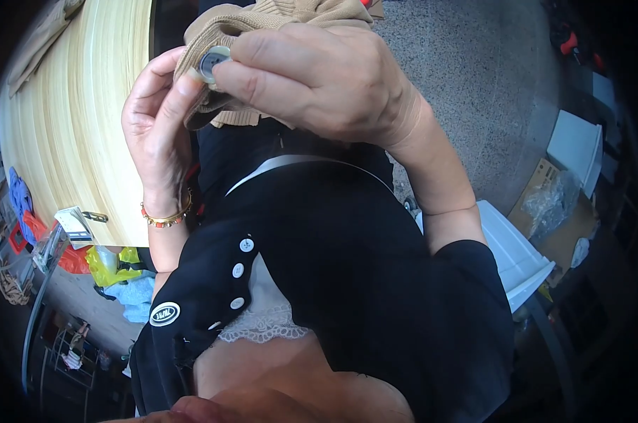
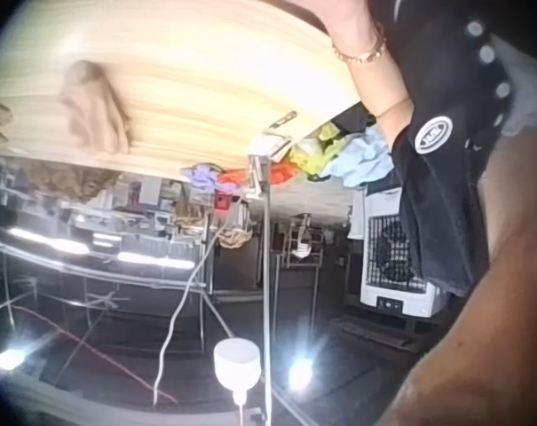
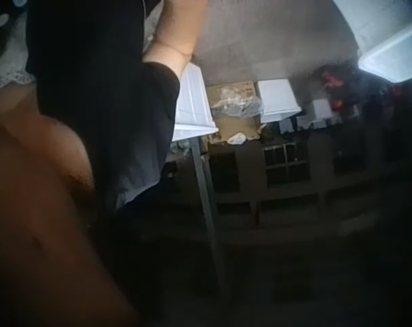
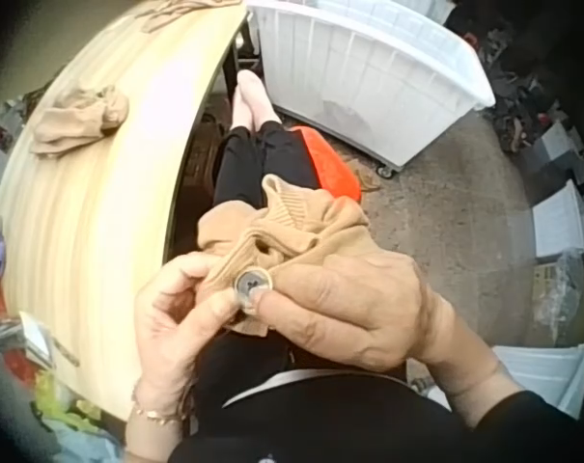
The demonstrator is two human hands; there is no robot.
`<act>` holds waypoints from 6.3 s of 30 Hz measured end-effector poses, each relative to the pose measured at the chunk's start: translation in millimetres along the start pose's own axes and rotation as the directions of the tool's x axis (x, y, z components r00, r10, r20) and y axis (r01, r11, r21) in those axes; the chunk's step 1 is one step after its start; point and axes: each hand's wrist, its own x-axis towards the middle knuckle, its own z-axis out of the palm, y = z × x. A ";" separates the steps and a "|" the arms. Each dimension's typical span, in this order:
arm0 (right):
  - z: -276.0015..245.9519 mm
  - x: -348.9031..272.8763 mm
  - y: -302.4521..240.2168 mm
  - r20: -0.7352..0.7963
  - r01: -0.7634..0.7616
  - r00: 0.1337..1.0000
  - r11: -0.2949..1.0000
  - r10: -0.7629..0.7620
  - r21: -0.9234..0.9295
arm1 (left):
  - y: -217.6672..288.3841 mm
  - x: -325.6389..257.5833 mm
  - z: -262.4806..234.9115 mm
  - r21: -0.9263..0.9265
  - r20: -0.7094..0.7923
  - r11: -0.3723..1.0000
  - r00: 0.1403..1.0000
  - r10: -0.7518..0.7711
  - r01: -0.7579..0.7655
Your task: Inspecting knitted sweaters for defects and trimming loose threads.
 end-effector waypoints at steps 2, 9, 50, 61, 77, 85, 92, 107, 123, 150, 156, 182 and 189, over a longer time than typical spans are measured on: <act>2.9 -1.2 1.8 -0.011 0.010 1.000 1.000 -0.010 -0.010 | -3.7 0.2 -0.7 0.157 0.056 0.979 0.991 0.123 -0.130; 10.9 -1.2 -1.2 0.075 -0.150 0.986 0.989 0.149 0.014 | -13.7 2.4 -10.2 0.560 0.106 0.780 0.957 0.268 -0.280; 41.6 5.2 31.2 0.079 -0.260 0.952 0.646 0.296 0.718 | -21.1 4.4 -26.1 0.615 0.171 0.688 0.916 0.362 -0.387; 21.8 13.3 16.1 0.129 -0.448 0.879 0.701 0.459 0.554 | -21.1 4.1 -22.4 0.634 0.210 0.606 0.861 0.463 -0.480; 18.5 14.7 -5.6 0.155 -0.531 0.837 0.711 0.524 0.460 | -22.5 11.1 -19.6 0.784 0.260 0.310 0.738 0.623 -0.538; 18.9 -23.1 -3.4 0.030 -0.383 0.919 0.874 0.393 0.299 | -25.2 27.3 -32.6 0.738 0.401 0.229 0.686 0.607 -0.634; 12.9 -55.4 -10.1 0.242 -0.668 0.740 0.728 0.627 0.155 | -37.6 26.2 -28.3 0.752 0.241 0.433 0.819 0.521 -0.497; -33.6 -53.4 24.1 -0.249 -0.730 0.575 0.627 0.779 0.273 | -22.7 3.3 -46.1 0.330 0.025 0.921 0.973 -0.228 0.207; -48.0 -15.8 -7.4 0.050 -0.205 0.978 0.973 0.200 0.108 | 21.0 16.8 8.2 0.251 -0.138 0.967 0.990 -0.003 0.038; 11.4 -9.3 2.7 0.176 -0.354 0.933 0.878 0.312 0.322 | -14.4 -0.4 -4.2 0.490 0.089 0.863 0.992 0.093 -0.125; 16.2 -6.9 0.2 0.198 -0.487 0.870 0.720 0.452 0.494 | -13.1 -0.7 -6.9 0.363 0.057 0.931 0.998 0.024 -0.044; 15.8 -9.4 13.3 0.625 -0.821 0.517 0.132 0.584 0.556 | 8.8 5.6 -17.1 0.625 0.314 0.675 0.918 0.243 -0.392; 17.6 -7.9 15.3 0.626 -0.879 0.441 0.171 0.643 0.445 | -1.0 6.2 -23.7 0.618 0.289 0.718 0.942 0.171 -0.321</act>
